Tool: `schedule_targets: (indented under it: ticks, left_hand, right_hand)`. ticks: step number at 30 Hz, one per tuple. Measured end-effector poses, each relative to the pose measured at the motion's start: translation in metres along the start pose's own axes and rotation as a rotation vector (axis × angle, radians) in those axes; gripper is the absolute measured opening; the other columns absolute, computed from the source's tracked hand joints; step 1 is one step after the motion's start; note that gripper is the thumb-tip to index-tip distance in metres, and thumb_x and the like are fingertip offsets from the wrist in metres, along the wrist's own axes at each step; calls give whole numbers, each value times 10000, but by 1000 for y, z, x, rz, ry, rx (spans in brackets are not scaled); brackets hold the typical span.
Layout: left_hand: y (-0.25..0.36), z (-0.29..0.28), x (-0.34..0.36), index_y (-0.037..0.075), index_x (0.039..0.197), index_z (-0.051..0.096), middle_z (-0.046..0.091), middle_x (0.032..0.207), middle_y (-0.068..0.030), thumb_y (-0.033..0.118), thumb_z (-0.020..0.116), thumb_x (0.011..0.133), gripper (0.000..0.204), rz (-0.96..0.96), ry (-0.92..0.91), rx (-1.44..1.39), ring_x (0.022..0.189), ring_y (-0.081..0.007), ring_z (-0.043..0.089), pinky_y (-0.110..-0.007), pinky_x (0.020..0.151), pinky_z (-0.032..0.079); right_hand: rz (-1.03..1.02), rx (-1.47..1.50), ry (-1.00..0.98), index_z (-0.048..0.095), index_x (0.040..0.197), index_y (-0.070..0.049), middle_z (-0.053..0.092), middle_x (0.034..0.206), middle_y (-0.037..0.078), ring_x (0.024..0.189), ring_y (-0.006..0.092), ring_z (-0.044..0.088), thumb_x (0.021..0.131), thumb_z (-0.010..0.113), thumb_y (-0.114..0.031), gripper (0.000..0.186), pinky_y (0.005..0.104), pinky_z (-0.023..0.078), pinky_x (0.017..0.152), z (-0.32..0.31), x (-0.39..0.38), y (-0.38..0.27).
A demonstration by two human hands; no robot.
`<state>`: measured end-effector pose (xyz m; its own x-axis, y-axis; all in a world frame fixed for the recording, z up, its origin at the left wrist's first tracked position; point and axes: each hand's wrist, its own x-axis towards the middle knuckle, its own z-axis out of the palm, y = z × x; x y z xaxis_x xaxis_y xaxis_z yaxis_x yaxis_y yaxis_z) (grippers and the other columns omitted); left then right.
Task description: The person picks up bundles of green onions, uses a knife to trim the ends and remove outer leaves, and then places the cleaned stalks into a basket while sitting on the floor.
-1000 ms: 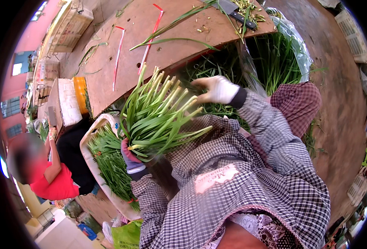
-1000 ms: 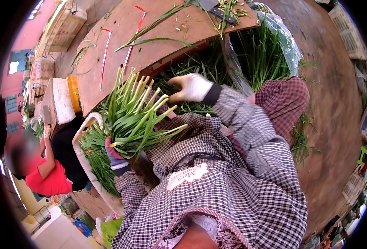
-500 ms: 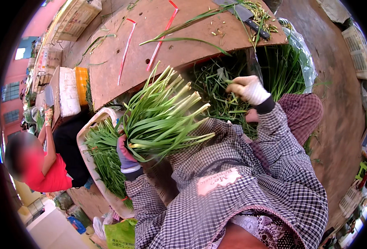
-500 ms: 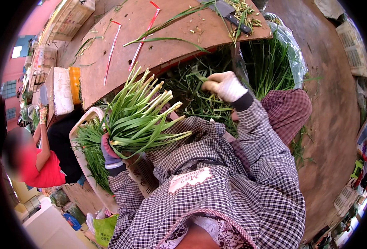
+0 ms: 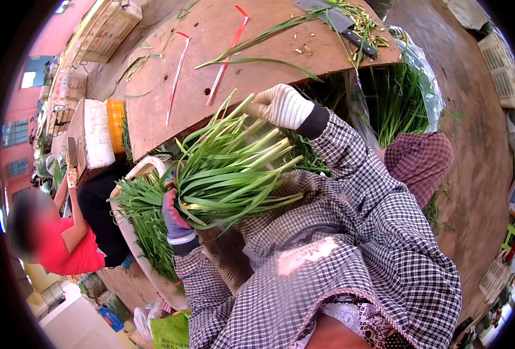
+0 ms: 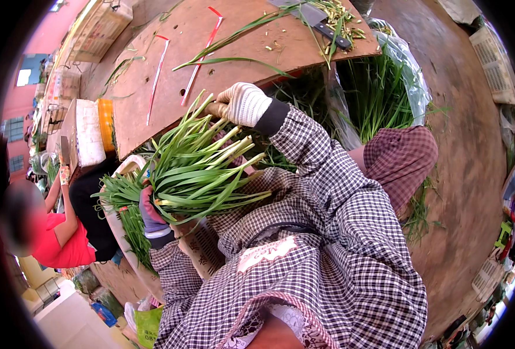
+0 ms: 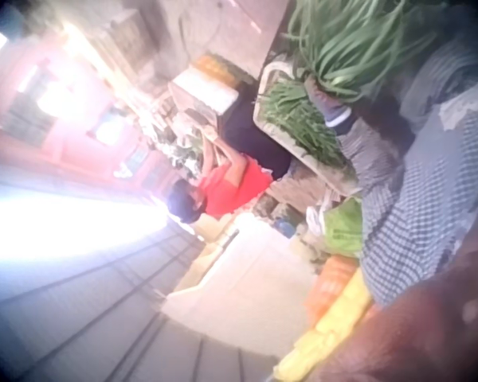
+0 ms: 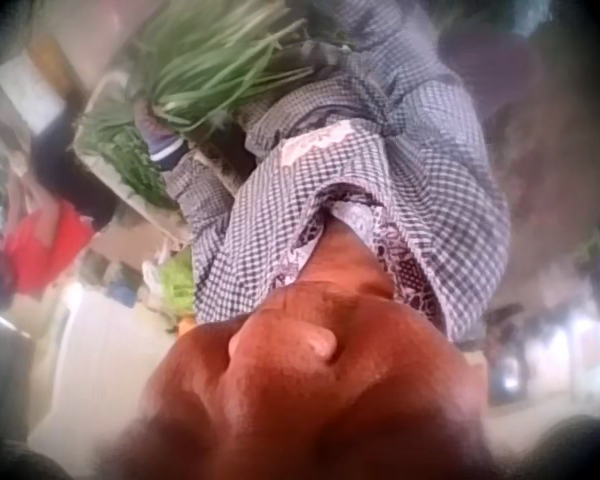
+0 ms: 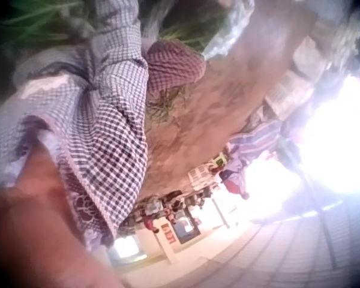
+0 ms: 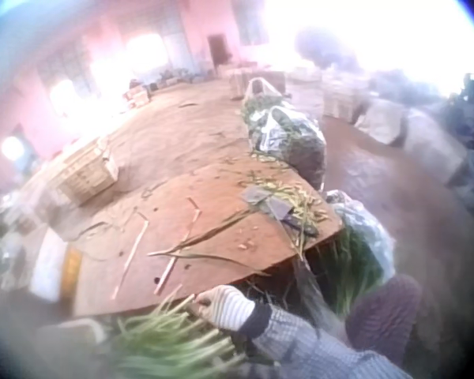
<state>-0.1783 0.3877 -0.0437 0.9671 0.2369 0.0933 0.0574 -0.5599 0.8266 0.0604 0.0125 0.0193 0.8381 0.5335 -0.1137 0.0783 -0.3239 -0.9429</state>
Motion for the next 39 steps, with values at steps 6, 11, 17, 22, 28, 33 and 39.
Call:
schedule_targets:
  ticks: [6, 11, 17, 22, 28, 33, 39]
  left_hand:
    - [9, 6, -1, -9, 1106, 524, 608, 1060, -118, 201, 418, 963, 275, -190, 18, -386, 918, -195, 598, -336, 836, 499]
    - [4, -1, -9, -23, 1122, 533, 560, 1133, -116, 228, 396, 973, 322, -316, -8, -567, 998, -180, 550, -321, 908, 450]
    - [31, 4, 4, -30, 1179, 525, 569, 1143, -111, 175, 429, 916, 347, -442, 42, -914, 1038, -215, 554, -352, 946, 440]
    - [90, 3, 22, -10, 1208, 523, 557, 1179, -116, 118, 447, 833, 403, -480, 71, -972, 1083, -253, 540, -376, 956, 443]
    - [119, -1, 32, 21, 1107, 563, 575, 1115, -104, 99, 463, 831, 304, -398, 7, -732, 1044, -210, 544, -363, 935, 445]
    - [126, 0, 34, 17, 1068, 585, 593, 1064, -97, 104, 467, 846, 266, -396, 5, -680, 997, -206, 559, -356, 904, 453]
    - [132, 0, 30, 14, 1115, 571, 589, 1095, -95, 144, 484, 903, 263, -375, -8, -640, 997, -204, 567, -355, 902, 465]
  right_hand:
    - [-265, -390, 249, 674, 832, -6, 656, 723, 146, 649, 241, 638, 811, 662, -211, 206, 321, 506, 604, -28, -11, 26]
    - [81, -643, 532, 654, 765, -6, 616, 676, 158, 581, 252, 613, 786, 675, -233, 229, 333, 459, 548, -139, -69, 65]
    - [247, -862, 44, 692, 886, -65, 665, 781, 154, 734, 303, 648, 759, 647, -403, 364, 373, 514, 683, -133, -120, 101]
    - [-41, -364, 49, 681, 955, -46, 680, 819, 120, 728, 186, 664, 821, 637, -272, 266, 298, 517, 676, -72, -49, 38]
    - [-64, -414, -296, 702, 918, -55, 664, 803, 173, 737, 269, 656, 817, 602, -378, 353, 354, 513, 690, -24, 7, -16]
    - [-175, -236, -379, 710, 841, -47, 645, 692, 160, 598, 212, 626, 771, 671, -327, 291, 318, 502, 604, 8, -1, 1]
    - [170, 24, -231, 698, 895, -2, 671, 710, 102, 645, 121, 609, 801, 643, -204, 229, 282, 500, 617, 6, -23, 13]
